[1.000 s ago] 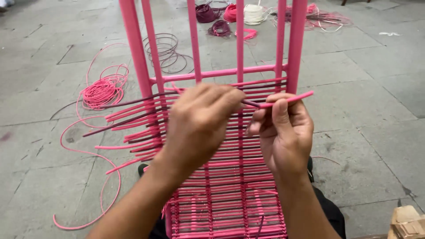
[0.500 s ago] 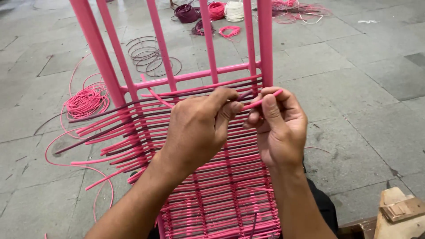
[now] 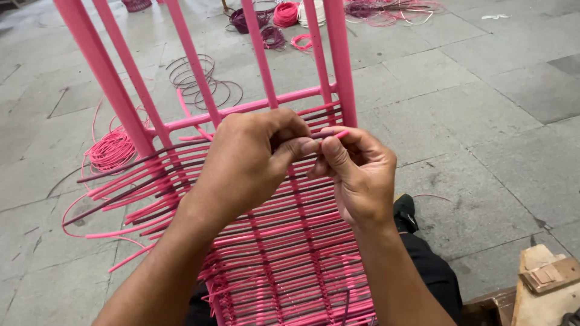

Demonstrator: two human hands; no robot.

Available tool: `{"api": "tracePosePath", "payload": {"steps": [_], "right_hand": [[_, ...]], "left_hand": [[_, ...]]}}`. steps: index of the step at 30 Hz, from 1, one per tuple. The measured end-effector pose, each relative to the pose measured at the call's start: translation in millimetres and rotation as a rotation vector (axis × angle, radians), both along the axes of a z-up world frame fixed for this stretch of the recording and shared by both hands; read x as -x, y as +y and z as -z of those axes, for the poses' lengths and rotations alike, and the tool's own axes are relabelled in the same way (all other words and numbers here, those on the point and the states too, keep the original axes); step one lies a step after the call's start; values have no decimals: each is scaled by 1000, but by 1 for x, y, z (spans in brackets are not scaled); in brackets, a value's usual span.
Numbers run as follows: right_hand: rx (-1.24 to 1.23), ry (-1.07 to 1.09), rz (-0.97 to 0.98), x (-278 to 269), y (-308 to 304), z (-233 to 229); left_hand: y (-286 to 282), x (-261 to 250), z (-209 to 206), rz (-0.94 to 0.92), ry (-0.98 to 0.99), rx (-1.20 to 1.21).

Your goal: Weaving pink plastic strips into a chair frame and securing them using a pneumatic nail gun and pliers.

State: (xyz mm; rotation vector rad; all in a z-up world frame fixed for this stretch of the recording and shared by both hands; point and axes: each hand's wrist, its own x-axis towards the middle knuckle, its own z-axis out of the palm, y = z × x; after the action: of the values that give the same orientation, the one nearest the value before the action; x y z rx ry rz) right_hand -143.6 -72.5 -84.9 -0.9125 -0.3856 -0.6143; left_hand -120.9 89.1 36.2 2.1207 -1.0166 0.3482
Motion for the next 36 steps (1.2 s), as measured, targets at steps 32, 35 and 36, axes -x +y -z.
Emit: {"api": "tracePosePath", "payload": {"steps": [32,35,36], "right_hand": [[-416,152,196,18,-80,11],[-183,231,319,20,-65,15],[-184,232,320,18,-54,12]], "left_hand": [[-20,93,-15,152,-460,-9],[-23,81,-14,92,-561,-59],[-24,69,-12,93,-560,-61]]}}
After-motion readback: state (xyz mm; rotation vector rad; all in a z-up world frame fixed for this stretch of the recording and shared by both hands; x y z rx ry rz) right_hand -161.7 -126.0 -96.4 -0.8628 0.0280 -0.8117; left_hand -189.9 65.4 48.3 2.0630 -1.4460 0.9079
